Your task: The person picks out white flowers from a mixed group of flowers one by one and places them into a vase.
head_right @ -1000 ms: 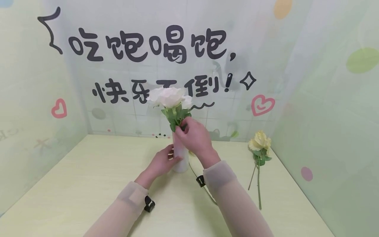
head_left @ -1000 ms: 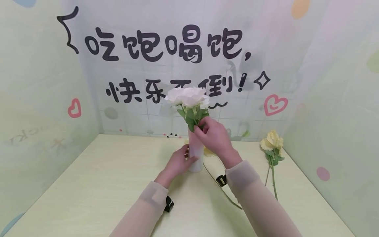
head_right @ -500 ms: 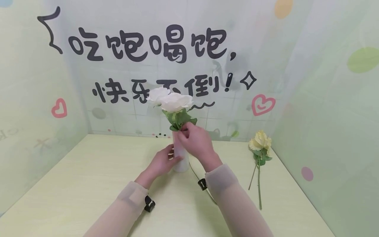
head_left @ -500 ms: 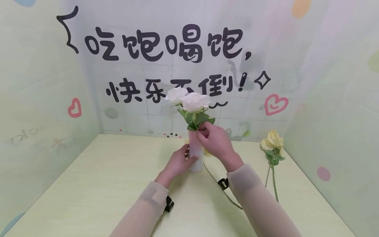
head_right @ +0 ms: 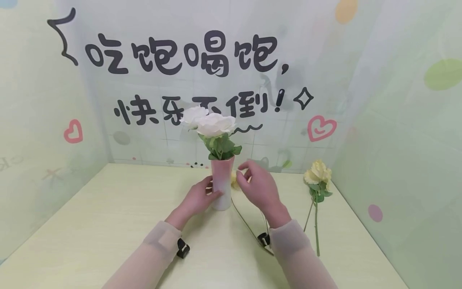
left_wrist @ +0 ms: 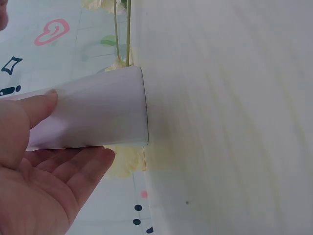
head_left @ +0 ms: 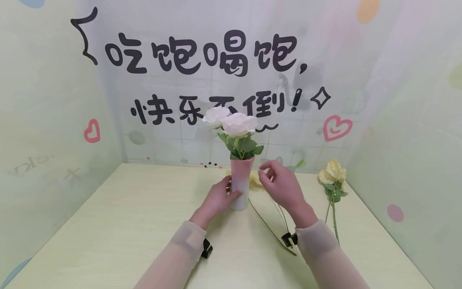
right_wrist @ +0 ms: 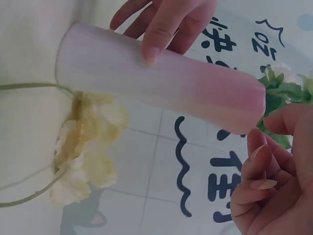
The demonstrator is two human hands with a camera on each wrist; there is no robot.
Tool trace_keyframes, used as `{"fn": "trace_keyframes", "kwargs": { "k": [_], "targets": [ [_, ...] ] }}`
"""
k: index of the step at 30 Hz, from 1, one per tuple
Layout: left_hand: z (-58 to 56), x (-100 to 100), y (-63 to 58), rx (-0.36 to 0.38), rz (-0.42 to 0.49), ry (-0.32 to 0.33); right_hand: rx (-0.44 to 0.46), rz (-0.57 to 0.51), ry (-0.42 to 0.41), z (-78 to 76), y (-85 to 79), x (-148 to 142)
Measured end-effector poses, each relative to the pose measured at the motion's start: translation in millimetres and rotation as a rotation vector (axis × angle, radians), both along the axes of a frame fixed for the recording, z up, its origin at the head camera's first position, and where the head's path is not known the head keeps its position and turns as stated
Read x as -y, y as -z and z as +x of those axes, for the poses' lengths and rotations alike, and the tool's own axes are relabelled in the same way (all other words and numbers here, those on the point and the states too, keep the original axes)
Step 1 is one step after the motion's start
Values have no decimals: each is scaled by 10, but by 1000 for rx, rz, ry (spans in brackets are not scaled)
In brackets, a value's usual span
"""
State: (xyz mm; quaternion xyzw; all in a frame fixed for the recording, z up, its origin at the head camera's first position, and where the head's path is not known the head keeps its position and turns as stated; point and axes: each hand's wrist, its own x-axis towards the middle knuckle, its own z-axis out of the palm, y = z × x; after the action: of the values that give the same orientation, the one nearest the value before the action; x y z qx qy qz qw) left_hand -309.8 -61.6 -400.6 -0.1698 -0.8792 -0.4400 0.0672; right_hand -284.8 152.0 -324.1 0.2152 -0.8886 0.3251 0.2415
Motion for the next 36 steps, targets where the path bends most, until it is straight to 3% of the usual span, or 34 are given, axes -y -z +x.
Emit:
{"fn": "trace_keyframes", "kwargs": {
  "k": [7, 15, 21, 27, 36],
  "targets": [
    [-6, -13, -8, 14, -9, -14, 55, 42, 46, -51, 281, -260],
    [-16, -9, 0, 16, 15, -17, 190, 127, 150, -237, 434, -622],
    [-27, -16, -4, 25, 7, -14, 347, 177, 250, -339, 505, -1127],
    [-40, -28, -1, 24, -3, -10, 492, 224, 328, -324, 530, -1547],
    [-50, -24, 2, 29, -7, -13, 659, 279, 469, -276, 528, -1783]
  ]
}}
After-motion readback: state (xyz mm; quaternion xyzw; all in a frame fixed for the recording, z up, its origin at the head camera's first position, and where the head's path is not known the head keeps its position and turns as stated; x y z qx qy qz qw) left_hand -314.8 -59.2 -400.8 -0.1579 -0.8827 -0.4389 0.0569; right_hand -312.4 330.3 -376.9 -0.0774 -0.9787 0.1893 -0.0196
